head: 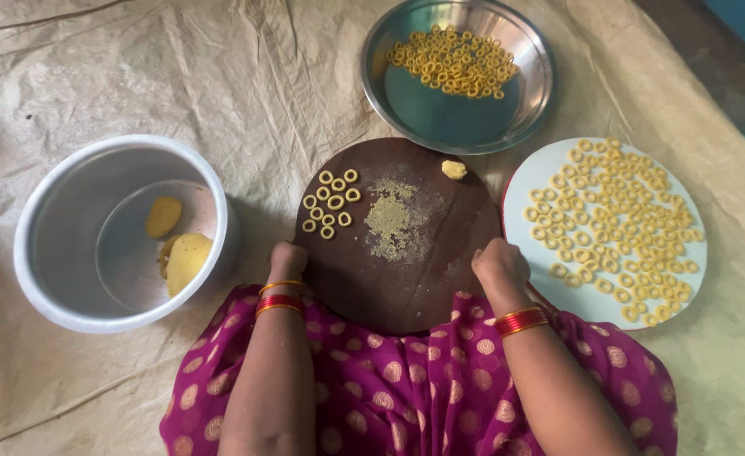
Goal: The person shapes yellow dough into small ring-shaped snacks by hand. They roll small pieces of dough into thin ropes, form them into circles, and place the finished rings onto a nearby plate.
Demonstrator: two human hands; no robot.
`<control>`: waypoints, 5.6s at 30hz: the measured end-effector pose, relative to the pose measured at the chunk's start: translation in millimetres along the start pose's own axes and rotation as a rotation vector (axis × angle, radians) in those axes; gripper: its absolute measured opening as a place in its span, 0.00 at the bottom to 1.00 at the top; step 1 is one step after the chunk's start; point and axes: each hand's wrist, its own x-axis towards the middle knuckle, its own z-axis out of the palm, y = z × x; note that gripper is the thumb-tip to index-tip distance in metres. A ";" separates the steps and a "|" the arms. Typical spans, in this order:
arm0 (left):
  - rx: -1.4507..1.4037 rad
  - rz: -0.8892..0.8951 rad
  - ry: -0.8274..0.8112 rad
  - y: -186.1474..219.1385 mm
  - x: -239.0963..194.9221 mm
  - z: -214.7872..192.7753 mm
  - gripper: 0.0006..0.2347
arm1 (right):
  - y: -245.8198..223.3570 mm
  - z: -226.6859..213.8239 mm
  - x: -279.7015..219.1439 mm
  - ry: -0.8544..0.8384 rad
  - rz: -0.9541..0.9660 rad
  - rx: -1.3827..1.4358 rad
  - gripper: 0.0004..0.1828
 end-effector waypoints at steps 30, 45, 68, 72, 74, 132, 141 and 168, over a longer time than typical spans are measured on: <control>-0.173 0.697 0.281 -15.7 -296.8 -206.7 0.07 | -21.0 22.7 -61.5 -0.112 -0.515 -0.306 0.24; -0.432 0.658 0.255 98.2 -232.3 -113.2 0.14 | -40.3 -14.6 -34.9 -0.173 -0.418 -0.099 0.19; -0.155 0.409 0.163 118.7 -178.5 -104.5 0.12 | -72.8 25.7 -51.5 0.099 -1.156 -0.073 0.40; -0.130 0.321 0.095 123.8 -184.9 -103.9 0.13 | -164.0 21.0 25.4 0.358 -1.117 -0.125 0.42; -0.084 0.298 0.083 123.6 -187.5 -102.6 0.13 | -201.3 20.0 57.7 0.402 -0.988 -0.050 0.46; -0.810 0.586 -0.744 117.2 -195.6 -29.3 0.11 | -57.3 -59.8 -63.9 -0.650 -0.538 1.377 0.14; -0.966 0.326 -0.950 114.2 -205.4 -34.5 0.11 | -68.4 -69.7 -76.2 -0.312 -1.083 1.004 0.18; -0.320 0.730 -0.247 109.8 -180.1 -41.6 0.11 | -44.2 -13.3 46.3 -0.127 -0.597 1.237 0.20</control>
